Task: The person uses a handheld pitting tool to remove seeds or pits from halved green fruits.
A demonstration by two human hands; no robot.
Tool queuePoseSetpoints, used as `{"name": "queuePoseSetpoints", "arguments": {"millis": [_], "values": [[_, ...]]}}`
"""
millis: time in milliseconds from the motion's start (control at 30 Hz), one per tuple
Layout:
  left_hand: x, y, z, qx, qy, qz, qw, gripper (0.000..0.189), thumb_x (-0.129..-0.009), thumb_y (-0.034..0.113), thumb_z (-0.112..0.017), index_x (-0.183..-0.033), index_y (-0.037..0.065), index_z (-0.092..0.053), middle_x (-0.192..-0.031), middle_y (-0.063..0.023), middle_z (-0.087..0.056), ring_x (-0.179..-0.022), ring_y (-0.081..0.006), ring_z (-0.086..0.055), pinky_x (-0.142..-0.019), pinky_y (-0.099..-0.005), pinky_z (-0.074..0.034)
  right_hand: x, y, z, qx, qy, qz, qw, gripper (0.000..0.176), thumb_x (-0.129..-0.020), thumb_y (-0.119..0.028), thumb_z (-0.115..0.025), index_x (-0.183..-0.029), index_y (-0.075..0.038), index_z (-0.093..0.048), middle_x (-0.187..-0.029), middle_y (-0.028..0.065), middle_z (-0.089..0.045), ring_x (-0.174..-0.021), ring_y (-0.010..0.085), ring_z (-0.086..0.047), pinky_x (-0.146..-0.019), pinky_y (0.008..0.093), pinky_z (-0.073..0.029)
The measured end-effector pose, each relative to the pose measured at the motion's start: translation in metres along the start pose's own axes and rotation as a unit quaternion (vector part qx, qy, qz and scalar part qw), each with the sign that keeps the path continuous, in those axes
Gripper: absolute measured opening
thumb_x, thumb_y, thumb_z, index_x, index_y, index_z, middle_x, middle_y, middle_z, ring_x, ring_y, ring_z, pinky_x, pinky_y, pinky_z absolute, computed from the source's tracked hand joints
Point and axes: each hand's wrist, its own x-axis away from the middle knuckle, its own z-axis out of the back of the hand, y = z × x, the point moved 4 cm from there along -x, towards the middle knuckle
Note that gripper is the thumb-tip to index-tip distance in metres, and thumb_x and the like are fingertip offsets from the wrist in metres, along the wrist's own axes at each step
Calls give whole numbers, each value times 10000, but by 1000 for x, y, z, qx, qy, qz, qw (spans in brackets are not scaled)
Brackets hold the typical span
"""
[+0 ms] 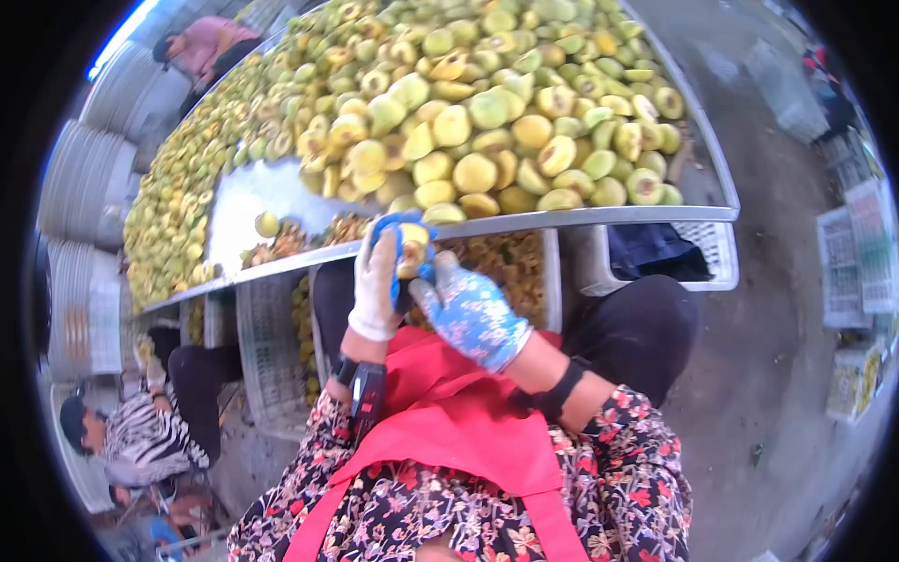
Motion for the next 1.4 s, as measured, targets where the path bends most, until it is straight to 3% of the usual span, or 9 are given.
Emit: {"name": "queuePoseSetpoints", "arguments": {"millis": [200,433,500,700,833,867,967,1233,1400], "values": [[-5,-11,-17,36,51,32,998,448,-1057,382,-408,-1284,21,-544,-1203,-105,-594,-1100,-216,-578,-996,-382,-457,4,7,1,-80,5,-34,996,292,-971,-243,-515,-1175,-36,-528,-688,195,-617,-618,339,-647,-522,449,-514],[-18,-46,-13,-132,-19,-74,988,407,-1030,294,-461,-1296,-14,-481,-1245,-151,-559,-1149,-267,-551,-1051,-403,-420,-3,32,2,-183,46,-30,981,424,-982,-355,-521,-1212,-4,-461,-825,244,-670,-712,440,-647,-643,470,-511],[-15,-60,-8,-333,-111,-140,926,452,-990,220,-568,-1352,-9,-424,-1290,-161,-564,-1155,-286,-573,-1124,-446,-385,-8,53,-9,-218,31,-41,975,413,-987,-362,-533,-1261,-61,-462,-814,148,-644,-613,294,-617,-559,391,-494],[-11,-31,-49,-135,-51,-19,989,423,-998,265,-542,-1308,-15,-476,-1232,-135,-580,-1087,-224,-582,-999,-371,-461,21,18,28,-470,-137,-256,834,299,-987,-434,-523,-1187,-212,-505,-707,-22,-467,-449,82,-384,-395,246,-326],[-16,-30,-61,-129,-55,-10,990,420,-1001,293,-531,-1293,-7,-489,-1201,-129,-590,-1055,-219,-589,-967,-363,-469,9,39,17,-340,-15,-109,934,272,-940,-324,-595,-1046,-85,-672,-864,29,-670,-771,152,-568,-705,344,-488],[-18,-29,-64,-126,-55,-8,991,420,-1002,299,-528,-1290,-5,-493,-1193,-127,-592,-1047,-218,-591,-959,-361,-472,22,23,29,-428,-73,-209,876,240,-951,-357,-567,-849,-146,-619,-584,-3,-531,-435,126,-471,-393,274,-390],[-19,-29,-71,-116,-58,-6,992,421,-1004,320,-519,-1278,1,-503,-1169,-122,-600,-1023,-214,-596,-935,-355,-478,13,52,5,-433,-113,-209,870,278,-980,-435,-505,-1136,-205,-509,-715,-26,-482,-447,78,-384,-400,249,-332],[-15,-28,-75,-94,-61,-4,994,432,-1010,376,-495,-1248,18,-530,-1106,-110,-620,-960,-204,-610,-872,-339,-495,26,35,11,-640,-235,-331,652,366,-1012,-480,-477,-793,-196,-548,-512,-71,-473,-358,68,-440,-336,239,-378],[-13,-26,-64,-54,-56,-8,997,445,-1013,411,-480,-1229,28,-547,-1067,-102,-632,-920,-197,-619,-832,-329,-506,30,25,10,-679,-273,-280,621,326,-998,-461,-512,-846,-173,-537,-579,-66,-461,-390,56,-393,-343,230,-319]]}}
